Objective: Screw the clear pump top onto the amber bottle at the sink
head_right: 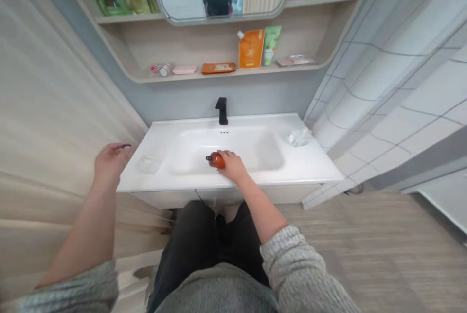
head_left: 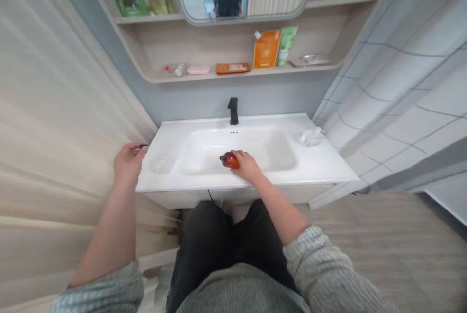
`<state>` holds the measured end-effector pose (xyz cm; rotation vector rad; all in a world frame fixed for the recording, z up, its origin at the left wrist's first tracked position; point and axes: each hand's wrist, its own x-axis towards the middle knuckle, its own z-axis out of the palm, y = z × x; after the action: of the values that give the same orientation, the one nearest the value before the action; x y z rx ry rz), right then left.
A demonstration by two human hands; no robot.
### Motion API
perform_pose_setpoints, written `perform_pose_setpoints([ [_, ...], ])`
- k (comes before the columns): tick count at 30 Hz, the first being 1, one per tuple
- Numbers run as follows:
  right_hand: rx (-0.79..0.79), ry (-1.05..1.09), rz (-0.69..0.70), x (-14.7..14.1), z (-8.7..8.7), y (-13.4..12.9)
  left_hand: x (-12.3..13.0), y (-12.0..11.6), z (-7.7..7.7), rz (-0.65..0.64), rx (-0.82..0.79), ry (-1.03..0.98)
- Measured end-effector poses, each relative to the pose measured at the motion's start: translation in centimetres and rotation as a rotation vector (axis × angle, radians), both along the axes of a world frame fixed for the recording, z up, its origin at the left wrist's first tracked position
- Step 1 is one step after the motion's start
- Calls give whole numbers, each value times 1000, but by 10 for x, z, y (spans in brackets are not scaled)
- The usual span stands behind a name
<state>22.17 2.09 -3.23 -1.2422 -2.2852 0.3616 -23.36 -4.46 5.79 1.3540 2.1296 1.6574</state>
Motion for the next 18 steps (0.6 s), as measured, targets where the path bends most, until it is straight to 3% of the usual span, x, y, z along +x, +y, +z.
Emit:
perform_pose_setpoints([
  [4, -12, 18, -9, 1, 1, -1, 12, -57, -54, 89, 114, -173],
  [8, -17, 21, -1, 2, 2, -2, 0, -79, -92, 210, -79, -42],
  [10, -15, 18, 5, 2, 1, -1, -12, -81, -100, 227, -201, 80],
  [13, -11, 12, 3, 2, -1, 0, -19, -79, -105, 206, -254, 200],
  [18, -13, 16, 0, 2, -1, 0, -2, -82, -110, 208, -255, 303],
])
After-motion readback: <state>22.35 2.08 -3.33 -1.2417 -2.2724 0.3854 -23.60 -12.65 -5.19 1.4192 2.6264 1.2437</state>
